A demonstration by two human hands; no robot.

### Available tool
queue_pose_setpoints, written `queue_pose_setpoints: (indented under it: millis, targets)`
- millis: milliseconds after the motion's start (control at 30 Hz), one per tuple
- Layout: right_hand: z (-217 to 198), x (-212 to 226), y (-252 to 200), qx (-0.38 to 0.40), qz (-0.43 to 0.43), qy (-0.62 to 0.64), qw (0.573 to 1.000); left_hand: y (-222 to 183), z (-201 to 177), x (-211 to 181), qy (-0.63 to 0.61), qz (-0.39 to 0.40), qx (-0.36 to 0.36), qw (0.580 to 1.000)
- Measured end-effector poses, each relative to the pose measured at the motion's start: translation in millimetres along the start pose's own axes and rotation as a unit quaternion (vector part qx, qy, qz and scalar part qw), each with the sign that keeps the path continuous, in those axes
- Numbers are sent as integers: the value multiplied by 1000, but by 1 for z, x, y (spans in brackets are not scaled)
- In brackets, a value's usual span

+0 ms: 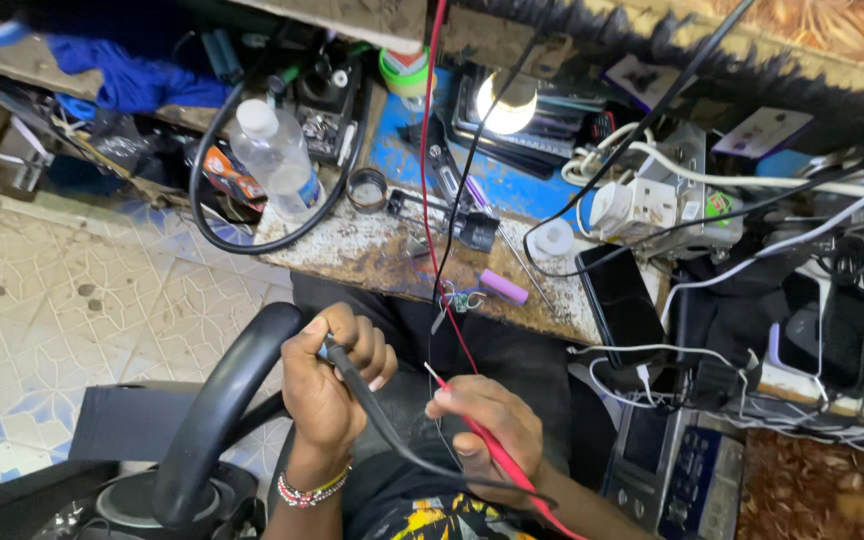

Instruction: The person solders wires to battery cells by hand, using a soldering iron to secure connections on multiple battery terminals.

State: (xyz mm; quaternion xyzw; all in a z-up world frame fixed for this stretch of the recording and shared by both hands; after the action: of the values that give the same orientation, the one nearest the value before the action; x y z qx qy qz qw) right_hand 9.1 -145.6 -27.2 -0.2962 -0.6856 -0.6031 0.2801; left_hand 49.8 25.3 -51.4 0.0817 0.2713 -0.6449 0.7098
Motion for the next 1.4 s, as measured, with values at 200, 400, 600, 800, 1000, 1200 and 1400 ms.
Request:
queue_pose_setpoints:
  millis: [200,400,600,800,1000,1200,1400]
  targets:
    - [-9,-6,-22,56,-8,-111,992,-14,8,5,413,-17,146,899]
    - [-12,7,-5,43,9,-83,996,-10,19,4,522,-19,140,841]
    - [-13,5,1,-22,11,-112,993,-9,10,8,367,-16,128,921]
    - [-12,6,0,-22,1,-115,993,-7,23,11,226,-31,99,968]
    - [-14,1,-4,-50,1,-114,992,-8,23,10,310,-53,90,945]
    - [5,-13,-16,136,4,-83,987,-2,-9,-17,458,130,-33,879]
    - [41,-51,-76,497,106,-256,823,19,-87,-36,241,17,-14,970]
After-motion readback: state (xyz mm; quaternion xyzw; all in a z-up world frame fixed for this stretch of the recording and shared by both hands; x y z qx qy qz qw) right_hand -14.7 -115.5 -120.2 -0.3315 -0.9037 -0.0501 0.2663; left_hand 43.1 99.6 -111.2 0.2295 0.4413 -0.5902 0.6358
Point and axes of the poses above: each hand's wrist, its own y-axis towards the middle knuckle, its own z-axis out of the palm, x = y × z, the point moved 3 cm from there along y, towards the middle knuckle, and after that the axes turned 8 degrees about -x, right-handed, at the moved point
